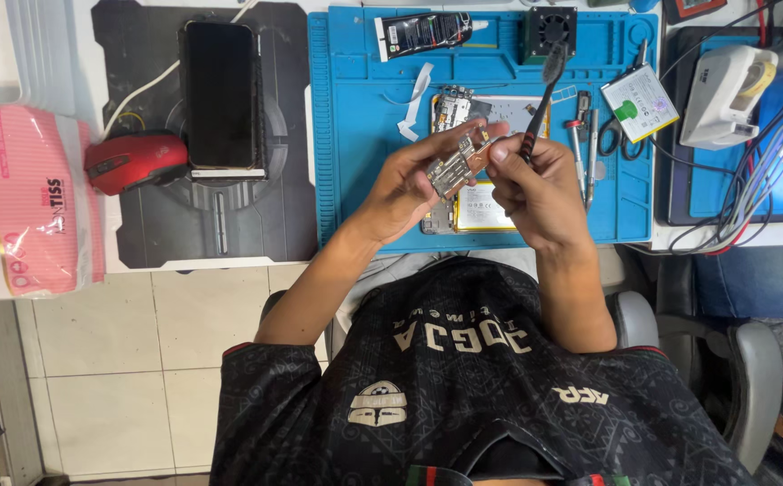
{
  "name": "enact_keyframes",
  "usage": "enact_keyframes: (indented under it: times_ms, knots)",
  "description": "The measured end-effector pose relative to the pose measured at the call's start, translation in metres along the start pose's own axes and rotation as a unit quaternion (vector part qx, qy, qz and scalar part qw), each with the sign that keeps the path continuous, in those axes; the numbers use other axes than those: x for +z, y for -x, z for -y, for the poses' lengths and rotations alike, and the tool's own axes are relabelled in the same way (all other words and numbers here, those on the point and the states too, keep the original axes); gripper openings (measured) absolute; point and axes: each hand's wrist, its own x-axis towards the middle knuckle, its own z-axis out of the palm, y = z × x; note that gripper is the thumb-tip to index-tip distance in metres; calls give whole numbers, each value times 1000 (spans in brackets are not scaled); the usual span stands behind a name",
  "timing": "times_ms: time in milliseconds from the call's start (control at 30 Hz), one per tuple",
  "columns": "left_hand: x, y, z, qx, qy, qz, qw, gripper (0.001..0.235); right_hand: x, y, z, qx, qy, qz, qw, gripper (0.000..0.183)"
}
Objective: The person cleans a small electronic component with a brush and then uses tweezers to remove a tiny part from the component. The person then picks up a small black piece and places it onto the component.
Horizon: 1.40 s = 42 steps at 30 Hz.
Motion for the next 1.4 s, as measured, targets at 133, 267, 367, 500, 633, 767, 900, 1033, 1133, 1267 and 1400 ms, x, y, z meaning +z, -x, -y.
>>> enact_keyframes:
  times_ms: [133, 267, 367, 500, 633, 767, 900, 1033, 1133, 1267, 1400]
  knots:
    - [-5, -1, 13, 42, -45, -12, 998, 94, 15, 3, 14, 15, -2, -17, 1000, 9]
    - [-4, -3, 13, 67, -25, -35, 997, 83, 11, -1, 29, -196, 219, -135, 946, 12]
    - [-2, -3, 6, 83, -12, -57, 995, 78, -25, -18, 63, -322, 396, -235, 827, 20]
    - [3, -6, 2, 82, -7, -81, 993, 75, -81, -55, 100, -438, 603, -178, 642, 32]
    - [5, -6, -2, 81, -5, -82, 993, 70, -122, -98, 109, -436, 681, -174, 563, 16]
    - [3, -5, -5, 77, 6, -90, 993, 70, -142, -111, 107, -418, 712, -176, 536, 16]
    - [0, -8, -3, 71, 6, -96, 993, 70, -147, -106, 108, -399, 719, -177, 541, 15]
    - [-1, -9, -1, 67, 5, -104, 992, 72, -146, -104, 111, -424, 705, -175, 541, 19]
    - [-1, -8, 0, 74, 1, -114, 991, 74, -145, -105, 109, -455, 691, -171, 535, 24]
    - [-3, -8, 1, 77, -4, -116, 990, 75, -148, -104, 104, -418, 688, -154, 573, 19]
    - [-3, -8, 2, 80, -1, -117, 990, 75, -149, -106, 104, -447, 670, -153, 573, 17]
